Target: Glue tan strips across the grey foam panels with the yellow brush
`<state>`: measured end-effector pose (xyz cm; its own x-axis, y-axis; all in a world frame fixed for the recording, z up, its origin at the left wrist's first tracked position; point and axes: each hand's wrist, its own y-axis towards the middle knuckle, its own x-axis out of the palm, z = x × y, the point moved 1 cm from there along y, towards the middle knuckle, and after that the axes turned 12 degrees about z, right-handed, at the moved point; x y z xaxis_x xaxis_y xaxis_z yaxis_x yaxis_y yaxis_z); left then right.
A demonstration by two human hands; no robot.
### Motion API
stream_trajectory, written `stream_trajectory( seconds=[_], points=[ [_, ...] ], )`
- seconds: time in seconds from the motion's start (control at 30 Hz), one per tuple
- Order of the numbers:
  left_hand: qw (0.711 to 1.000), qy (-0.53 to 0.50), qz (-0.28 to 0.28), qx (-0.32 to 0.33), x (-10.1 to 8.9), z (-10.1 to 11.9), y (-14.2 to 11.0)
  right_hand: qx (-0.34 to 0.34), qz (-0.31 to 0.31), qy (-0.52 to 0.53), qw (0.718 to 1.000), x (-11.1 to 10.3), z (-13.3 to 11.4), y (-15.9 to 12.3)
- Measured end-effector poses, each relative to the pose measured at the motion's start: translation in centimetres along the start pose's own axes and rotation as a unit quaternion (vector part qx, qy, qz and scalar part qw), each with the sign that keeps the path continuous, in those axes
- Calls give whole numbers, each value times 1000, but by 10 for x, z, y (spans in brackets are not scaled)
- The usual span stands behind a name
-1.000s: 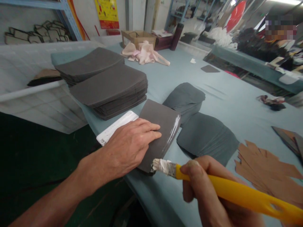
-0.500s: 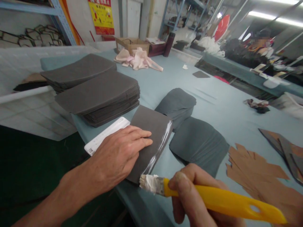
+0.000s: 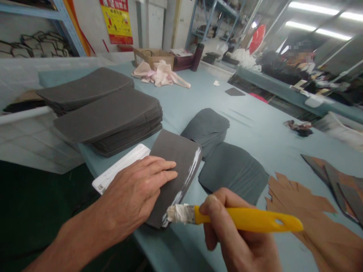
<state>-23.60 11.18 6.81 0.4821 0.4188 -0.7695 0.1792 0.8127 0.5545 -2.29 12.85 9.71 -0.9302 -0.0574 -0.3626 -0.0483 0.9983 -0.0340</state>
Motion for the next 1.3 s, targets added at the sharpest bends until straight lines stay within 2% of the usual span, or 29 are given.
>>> stream_trajectory(
  seconds=[0.2, 0.4, 0.57, 0.83, 0.97, 1.17, 1.23, 1.3],
  points=[
    [1000, 19, 14, 20, 3, -1, -1, -53, 53, 38, 996, -3, 7, 41],
    [999, 26, 23, 18, 3, -1, -2, -152, 89, 21, 984, -7, 6, 83],
    [999, 30, 26, 22, 4, 1, -2, -171, 116, -4, 978, -9, 5, 109],
    [999, 30, 27, 0, 6, 4, -5, -194, 126, -34, 972, -6, -3, 147],
    [998, 61, 18, -23, 8, 17, -3, -201, 154, -13, 967, -6, -11, 140],
    [990, 98, -22, -99, 15, 65, 2, -164, 163, 61, 971, -3, -25, 97],
    [990, 86, -32, -106, 19, 79, 4, -160, 148, 66, 974, -3, -30, 83],
    [990, 67, -41, -120, 25, 87, 4, -170, 103, 63, 978, -1, -32, 71]
  ],
)
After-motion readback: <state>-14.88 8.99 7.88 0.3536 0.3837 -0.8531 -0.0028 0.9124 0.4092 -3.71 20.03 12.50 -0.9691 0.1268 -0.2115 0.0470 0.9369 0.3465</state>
